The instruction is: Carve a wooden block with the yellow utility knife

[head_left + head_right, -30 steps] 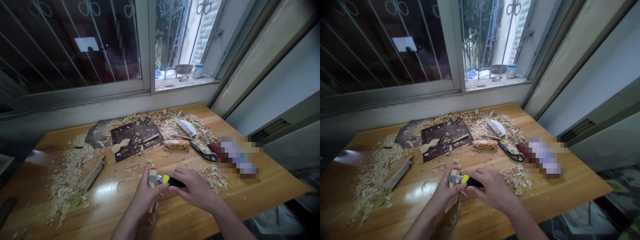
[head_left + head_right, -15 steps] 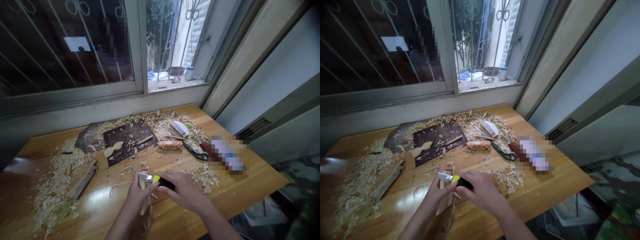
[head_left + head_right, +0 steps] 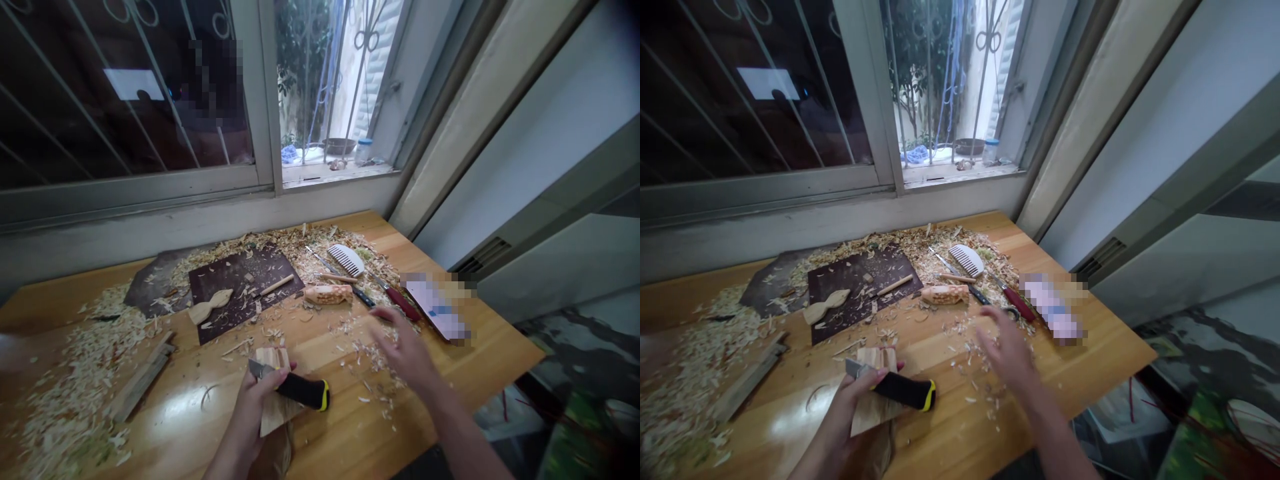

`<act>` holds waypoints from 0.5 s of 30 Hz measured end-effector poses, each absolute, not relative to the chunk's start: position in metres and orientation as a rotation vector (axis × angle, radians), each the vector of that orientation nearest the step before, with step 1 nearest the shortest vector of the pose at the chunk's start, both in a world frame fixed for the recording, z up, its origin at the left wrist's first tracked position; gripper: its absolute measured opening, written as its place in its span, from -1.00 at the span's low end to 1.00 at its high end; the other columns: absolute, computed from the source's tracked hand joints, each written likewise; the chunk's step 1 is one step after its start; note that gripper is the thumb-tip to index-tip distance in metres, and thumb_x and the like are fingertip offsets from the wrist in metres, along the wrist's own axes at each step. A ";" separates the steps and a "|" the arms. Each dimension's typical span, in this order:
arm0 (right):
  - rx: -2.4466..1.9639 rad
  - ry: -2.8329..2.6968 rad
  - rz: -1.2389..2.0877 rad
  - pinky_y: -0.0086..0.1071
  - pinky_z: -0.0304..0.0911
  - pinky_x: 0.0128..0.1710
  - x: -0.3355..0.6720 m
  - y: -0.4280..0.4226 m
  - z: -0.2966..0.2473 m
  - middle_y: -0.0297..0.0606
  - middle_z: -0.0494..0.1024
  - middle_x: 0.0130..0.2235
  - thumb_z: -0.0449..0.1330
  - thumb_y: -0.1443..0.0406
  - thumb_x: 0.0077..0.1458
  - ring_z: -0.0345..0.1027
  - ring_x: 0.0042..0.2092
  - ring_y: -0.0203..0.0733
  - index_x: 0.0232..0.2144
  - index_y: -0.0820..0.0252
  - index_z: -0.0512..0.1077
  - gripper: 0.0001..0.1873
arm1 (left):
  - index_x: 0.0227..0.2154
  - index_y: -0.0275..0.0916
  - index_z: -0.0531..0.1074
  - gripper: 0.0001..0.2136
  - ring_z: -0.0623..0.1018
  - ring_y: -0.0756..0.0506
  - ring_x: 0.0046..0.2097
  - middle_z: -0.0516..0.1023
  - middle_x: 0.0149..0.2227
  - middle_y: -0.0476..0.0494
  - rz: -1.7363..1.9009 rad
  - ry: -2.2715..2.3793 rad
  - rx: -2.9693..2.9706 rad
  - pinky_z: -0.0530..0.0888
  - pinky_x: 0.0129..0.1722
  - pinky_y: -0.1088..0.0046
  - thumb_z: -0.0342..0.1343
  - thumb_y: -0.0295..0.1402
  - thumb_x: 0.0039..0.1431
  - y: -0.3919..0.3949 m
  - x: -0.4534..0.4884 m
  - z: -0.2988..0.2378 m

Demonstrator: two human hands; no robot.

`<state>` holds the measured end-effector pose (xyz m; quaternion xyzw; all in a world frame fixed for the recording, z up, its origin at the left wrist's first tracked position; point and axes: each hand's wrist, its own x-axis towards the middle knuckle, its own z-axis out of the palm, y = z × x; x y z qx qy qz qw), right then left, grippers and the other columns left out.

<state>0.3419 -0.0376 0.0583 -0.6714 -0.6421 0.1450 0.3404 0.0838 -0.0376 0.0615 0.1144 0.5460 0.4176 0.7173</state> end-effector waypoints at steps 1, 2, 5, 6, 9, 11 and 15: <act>-1.880 -1.519 0.239 -0.25 0.15 -0.12 0.368 -0.035 0.054 -0.17 0.38 -0.11 0.00 0.19 0.05 0.24 -0.10 -0.13 -0.08 0.16 0.18 -0.63 | -0.13 -0.23 0.32 -0.51 0.52 -0.20 -0.24 0.55 -0.34 -0.17 0.925 1.217 0.241 0.44 -0.30 0.23 0.21 -0.39 -0.26 -0.037 0.082 0.062; -2.016 -1.385 0.102 -0.23 0.15 -0.14 0.393 -0.033 0.049 -0.17 0.39 -0.12 0.00 0.19 0.03 0.25 -0.13 -0.10 -0.04 0.17 0.15 -0.58 | -0.12 -0.23 0.31 -0.51 0.52 -0.21 -0.25 0.55 -0.34 -0.18 0.927 1.225 0.229 0.44 -0.32 0.21 0.20 -0.39 -0.24 -0.036 0.081 0.063; -2.314 -1.249 -0.153 -0.16 0.11 -0.11 0.452 -0.036 0.032 -0.15 0.40 -0.11 0.00 0.22 -0.03 0.21 -0.09 0.02 0.02 0.23 0.11 -0.47 | -0.11 -0.22 0.30 -0.50 0.53 -0.21 -0.27 0.55 -0.35 -0.16 0.947 1.221 0.206 0.45 -0.32 0.20 0.19 -0.41 -0.24 -0.036 0.081 0.066; -2.348 -1.268 -0.195 -0.17 0.08 -0.08 0.465 -0.039 0.026 -0.14 0.41 -0.11 0.00 0.22 -0.04 0.20 -0.09 0.02 0.05 0.27 0.08 -0.44 | -0.11 -0.22 0.31 -0.51 0.53 -0.20 -0.27 0.55 -0.35 -0.15 0.952 1.219 0.199 0.46 -0.31 0.22 0.19 -0.42 -0.24 -0.036 0.081 0.067; -2.369 -1.377 -0.242 -0.20 0.06 -0.05 0.484 -0.046 0.013 -0.17 0.44 -0.15 -0.01 0.23 -0.05 0.22 -0.10 0.01 0.08 0.30 0.04 -0.39 | -0.13 -0.24 0.32 -0.52 0.53 -0.19 -0.27 0.56 -0.38 -0.16 0.958 1.228 0.191 0.46 -0.29 0.26 0.19 -0.44 -0.24 -0.036 0.083 0.069; -2.387 -1.433 -0.243 -0.19 0.07 -0.06 0.487 -0.047 0.009 -0.19 0.44 -0.14 -0.01 0.22 -0.04 0.22 -0.10 0.01 0.10 0.29 0.03 -0.38 | -0.13 -0.25 0.33 -0.52 0.53 -0.21 -0.27 0.56 -0.38 -0.17 0.960 1.231 0.197 0.46 -0.31 0.25 0.19 -0.44 -0.25 -0.035 0.083 0.070; -2.410 -1.489 -0.249 -0.18 0.07 -0.06 0.487 -0.045 0.009 -0.16 0.43 -0.12 -0.04 0.22 -0.02 0.21 -0.09 0.02 0.10 0.31 0.03 -0.39 | -0.15 -0.25 0.35 -0.51 0.54 -0.23 -0.29 0.57 -0.37 -0.18 0.958 1.259 0.179 0.46 -0.31 0.24 0.22 -0.44 -0.28 -0.035 0.084 0.068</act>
